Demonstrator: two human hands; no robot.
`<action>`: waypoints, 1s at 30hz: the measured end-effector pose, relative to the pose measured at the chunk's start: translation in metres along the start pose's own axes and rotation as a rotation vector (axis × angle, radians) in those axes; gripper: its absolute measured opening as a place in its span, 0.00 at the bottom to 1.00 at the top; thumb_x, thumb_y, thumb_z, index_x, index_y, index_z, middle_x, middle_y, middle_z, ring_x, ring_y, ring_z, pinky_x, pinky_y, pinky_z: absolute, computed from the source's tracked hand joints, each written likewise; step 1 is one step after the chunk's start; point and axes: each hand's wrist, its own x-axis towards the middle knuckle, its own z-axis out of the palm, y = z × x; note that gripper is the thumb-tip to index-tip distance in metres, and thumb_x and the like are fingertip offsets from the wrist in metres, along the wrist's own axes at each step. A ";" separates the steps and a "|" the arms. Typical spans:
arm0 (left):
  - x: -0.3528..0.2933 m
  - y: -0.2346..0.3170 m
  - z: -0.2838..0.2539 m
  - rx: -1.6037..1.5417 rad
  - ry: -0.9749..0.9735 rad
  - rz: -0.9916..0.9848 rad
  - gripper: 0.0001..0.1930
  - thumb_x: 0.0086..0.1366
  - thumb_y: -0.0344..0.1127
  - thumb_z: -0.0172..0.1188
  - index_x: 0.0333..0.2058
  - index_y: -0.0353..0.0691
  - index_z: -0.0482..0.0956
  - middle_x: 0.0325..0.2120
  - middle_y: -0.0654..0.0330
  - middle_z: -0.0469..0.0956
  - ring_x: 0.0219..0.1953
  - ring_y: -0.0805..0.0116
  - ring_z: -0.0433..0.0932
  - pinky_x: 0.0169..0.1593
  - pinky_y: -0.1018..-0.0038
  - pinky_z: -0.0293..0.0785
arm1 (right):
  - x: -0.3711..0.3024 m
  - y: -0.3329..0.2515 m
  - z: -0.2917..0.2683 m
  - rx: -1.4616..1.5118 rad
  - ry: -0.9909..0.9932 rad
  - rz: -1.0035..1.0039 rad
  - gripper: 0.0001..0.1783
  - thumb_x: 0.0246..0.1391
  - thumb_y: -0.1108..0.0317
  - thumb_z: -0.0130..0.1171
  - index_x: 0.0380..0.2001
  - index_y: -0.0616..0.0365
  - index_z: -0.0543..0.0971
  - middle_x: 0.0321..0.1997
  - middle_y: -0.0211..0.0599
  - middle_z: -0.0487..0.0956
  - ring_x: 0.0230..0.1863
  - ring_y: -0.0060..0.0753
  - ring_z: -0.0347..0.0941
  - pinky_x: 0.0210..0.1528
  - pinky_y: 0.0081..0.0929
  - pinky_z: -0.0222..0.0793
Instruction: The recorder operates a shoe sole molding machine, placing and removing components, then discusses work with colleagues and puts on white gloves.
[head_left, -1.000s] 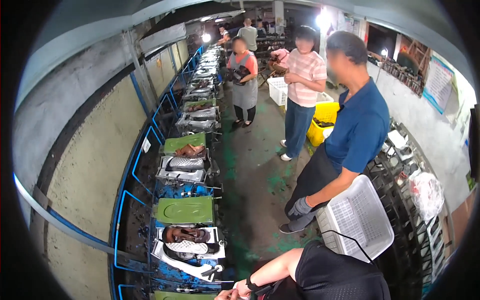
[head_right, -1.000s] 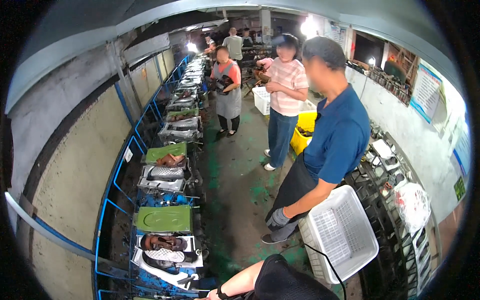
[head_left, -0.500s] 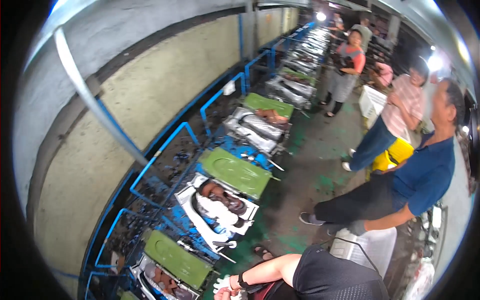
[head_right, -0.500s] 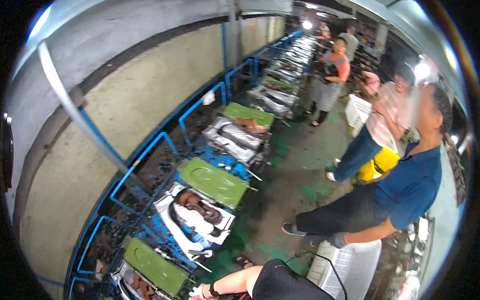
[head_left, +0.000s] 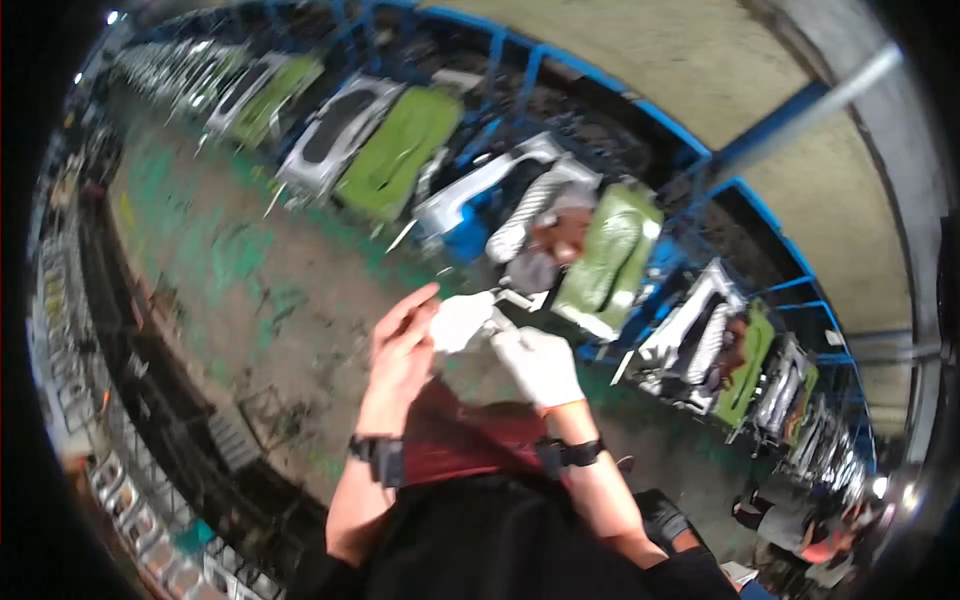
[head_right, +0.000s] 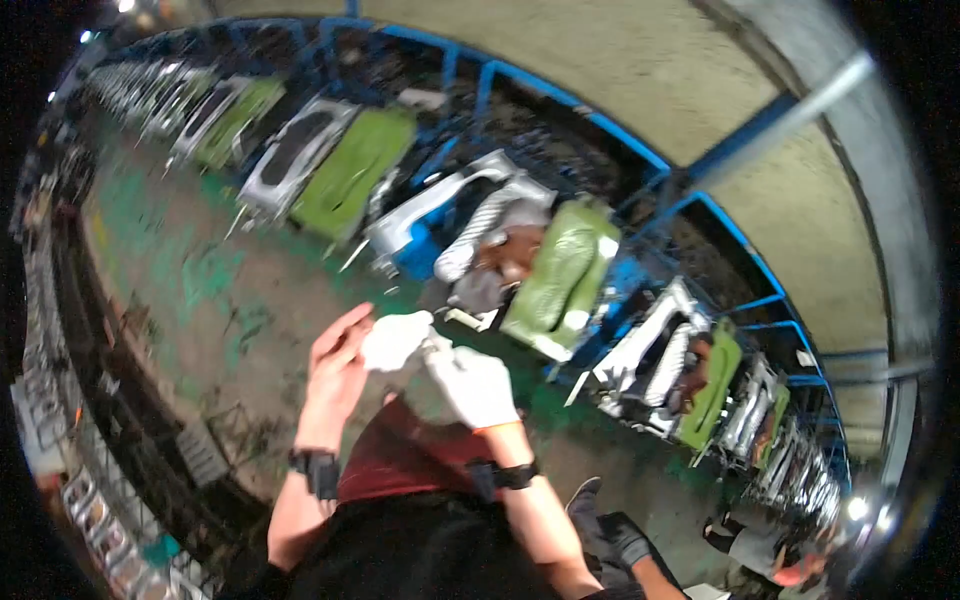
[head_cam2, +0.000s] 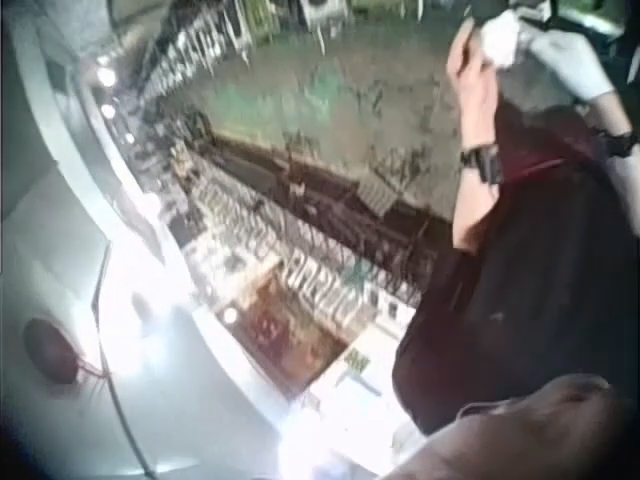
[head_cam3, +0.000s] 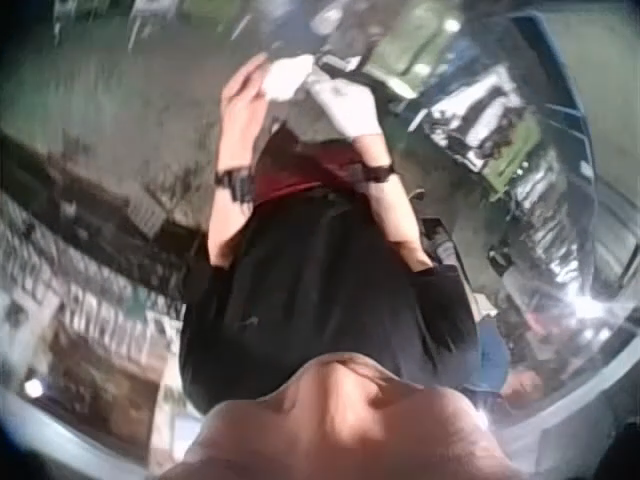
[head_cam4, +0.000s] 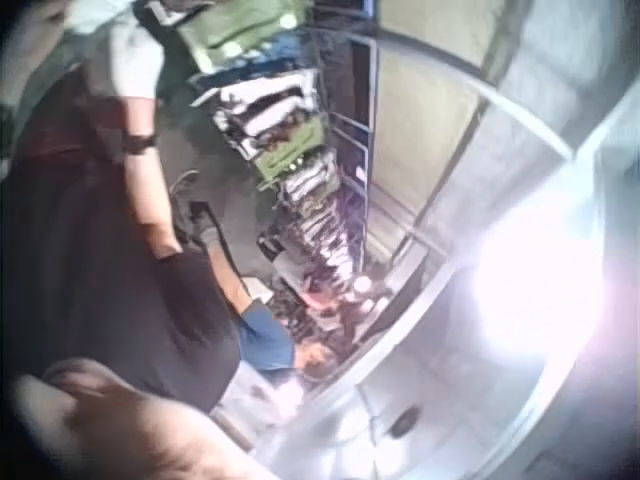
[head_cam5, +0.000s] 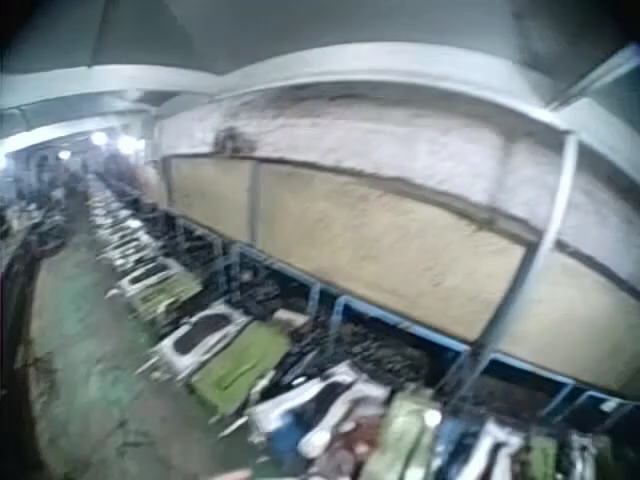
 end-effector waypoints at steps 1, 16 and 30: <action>0.023 0.008 -0.017 -0.109 -0.126 0.007 0.23 0.73 0.24 0.61 0.65 0.30 0.75 0.53 0.58 0.82 0.46 0.78 0.78 0.49 0.80 0.75 | 0.020 0.003 0.012 0.259 -0.037 0.242 0.17 0.69 0.57 0.62 0.32 0.60 0.83 0.23 0.34 0.81 0.21 0.26 0.76 0.24 0.31 0.71; 0.086 0.038 -0.042 0.232 -0.106 -0.250 0.36 0.64 0.16 0.65 0.70 0.42 0.70 0.45 0.64 0.77 0.40 0.78 0.79 0.34 0.82 0.77 | 0.129 -0.079 0.046 0.680 -0.517 0.405 0.23 0.63 0.46 0.70 0.33 0.58 0.89 0.22 0.27 0.83 0.21 0.15 0.72 0.24 0.22 0.68; 0.142 0.051 0.006 1.434 -0.373 0.497 0.23 0.64 0.20 0.54 0.58 0.36 0.79 0.56 0.47 0.77 0.55 0.46 0.78 0.61 0.57 0.73 | 0.204 -0.021 0.096 0.434 -0.114 0.233 0.16 0.62 0.56 0.61 0.37 0.57 0.87 0.33 0.60 0.84 0.39 0.68 0.82 0.39 0.53 0.78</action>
